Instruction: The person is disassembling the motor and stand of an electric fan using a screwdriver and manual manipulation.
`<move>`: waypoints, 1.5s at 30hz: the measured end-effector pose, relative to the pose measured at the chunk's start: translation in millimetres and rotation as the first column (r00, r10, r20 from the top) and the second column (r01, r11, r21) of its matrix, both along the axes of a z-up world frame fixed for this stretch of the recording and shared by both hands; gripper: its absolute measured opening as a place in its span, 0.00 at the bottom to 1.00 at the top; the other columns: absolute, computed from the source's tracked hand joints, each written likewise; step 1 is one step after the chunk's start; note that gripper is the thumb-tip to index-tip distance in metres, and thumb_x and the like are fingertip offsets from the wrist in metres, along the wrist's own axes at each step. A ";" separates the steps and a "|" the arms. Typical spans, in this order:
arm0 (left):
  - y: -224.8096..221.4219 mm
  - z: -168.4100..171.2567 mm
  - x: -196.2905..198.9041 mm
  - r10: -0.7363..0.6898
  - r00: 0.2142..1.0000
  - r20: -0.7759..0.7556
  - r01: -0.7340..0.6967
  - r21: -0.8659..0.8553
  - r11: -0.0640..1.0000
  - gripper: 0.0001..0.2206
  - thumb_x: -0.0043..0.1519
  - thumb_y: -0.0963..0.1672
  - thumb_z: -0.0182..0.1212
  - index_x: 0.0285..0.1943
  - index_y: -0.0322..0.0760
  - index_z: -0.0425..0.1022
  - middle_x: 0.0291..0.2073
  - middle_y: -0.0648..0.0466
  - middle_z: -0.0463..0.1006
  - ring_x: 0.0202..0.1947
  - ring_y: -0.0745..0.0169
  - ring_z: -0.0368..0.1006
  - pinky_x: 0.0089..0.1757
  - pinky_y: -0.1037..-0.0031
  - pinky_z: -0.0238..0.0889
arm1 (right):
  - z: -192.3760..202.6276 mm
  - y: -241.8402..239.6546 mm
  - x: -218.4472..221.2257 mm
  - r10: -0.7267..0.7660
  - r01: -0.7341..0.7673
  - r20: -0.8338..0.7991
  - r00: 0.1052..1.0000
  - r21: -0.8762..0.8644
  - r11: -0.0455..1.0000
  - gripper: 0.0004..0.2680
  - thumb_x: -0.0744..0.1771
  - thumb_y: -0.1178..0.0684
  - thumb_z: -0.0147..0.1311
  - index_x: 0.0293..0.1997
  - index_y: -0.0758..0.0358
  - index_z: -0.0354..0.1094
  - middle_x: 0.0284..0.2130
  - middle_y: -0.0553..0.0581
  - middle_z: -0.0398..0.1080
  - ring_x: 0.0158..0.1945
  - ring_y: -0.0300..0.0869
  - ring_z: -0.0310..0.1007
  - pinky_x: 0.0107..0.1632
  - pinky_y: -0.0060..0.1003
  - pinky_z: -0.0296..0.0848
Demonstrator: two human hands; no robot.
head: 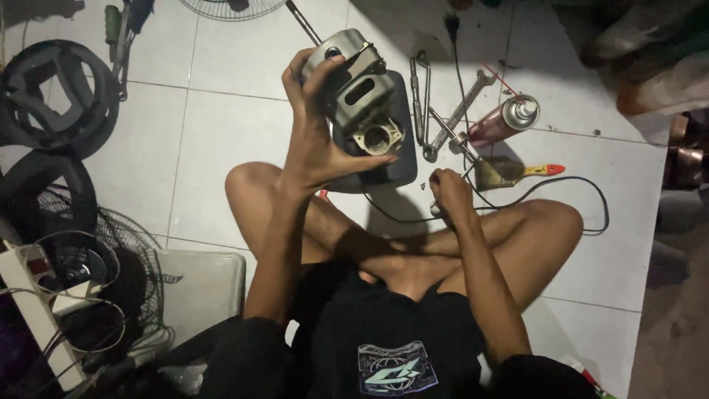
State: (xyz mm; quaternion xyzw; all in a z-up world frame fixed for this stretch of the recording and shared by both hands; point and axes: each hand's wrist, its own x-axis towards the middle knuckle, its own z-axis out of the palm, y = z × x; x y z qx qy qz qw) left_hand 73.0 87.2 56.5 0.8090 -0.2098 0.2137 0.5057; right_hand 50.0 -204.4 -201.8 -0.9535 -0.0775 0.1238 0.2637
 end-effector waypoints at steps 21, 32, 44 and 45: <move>-24.0 -75.8 8.5 0.258 0.767 0.587 -0.219 -0.139 0.966 0.16 0.51 0.47 0.83 0.41 0.45 0.78 0.70 0.31 0.46 0.71 0.14 0.42 0.67 0.38 0.44 | 1.4 0.7 2.1 0.099 -0.091 -0.074 0.992 0.108 0.990 0.08 0.68 0.51 0.55 0.51 0.56 0.75 0.43 0.65 0.75 0.50 0.64 0.76 0.54 0.59 0.75; -30.8 -59.0 -24.9 0.354 0.838 0.415 -0.368 -0.049 0.929 0.22 0.54 0.49 0.81 0.45 0.41 0.68 0.70 0.34 0.48 0.73 0.22 0.46 0.69 0.44 0.49 | 70.2 -0.4 -10.4 -0.070 0.065 -0.015 0.997 0.592 0.803 0.08 0.66 0.59 0.64 0.49 0.61 0.75 0.39 0.61 0.78 0.39 0.49 0.78 0.38 0.38 0.75; -75.5 -49.2 -105.8 0.443 0.895 0.056 -0.411 -0.284 0.866 0.14 0.54 0.42 0.75 0.44 0.34 0.74 0.35 0.48 0.78 0.37 0.51 0.76 0.45 0.64 0.68 | 170.2 1.0 -71.7 -0.308 -0.097 0.304 0.902 0.835 0.542 0.16 0.62 0.70 0.67 0.50 0.75 0.63 0.37 0.68 0.78 0.39 0.51 0.82 0.39 0.39 0.81; -84.6 -52.1 -114.1 0.228 0.970 -0.085 -0.243 -0.418 0.875 0.08 0.57 0.38 0.69 0.42 0.31 0.76 0.34 0.47 0.77 0.39 0.47 0.75 0.45 0.62 0.67 | 172.2 0.7 -76.4 -0.283 -0.111 0.313 0.907 0.824 0.555 0.17 0.62 0.71 0.66 0.51 0.76 0.62 0.38 0.69 0.79 0.40 0.51 0.83 0.41 0.40 0.81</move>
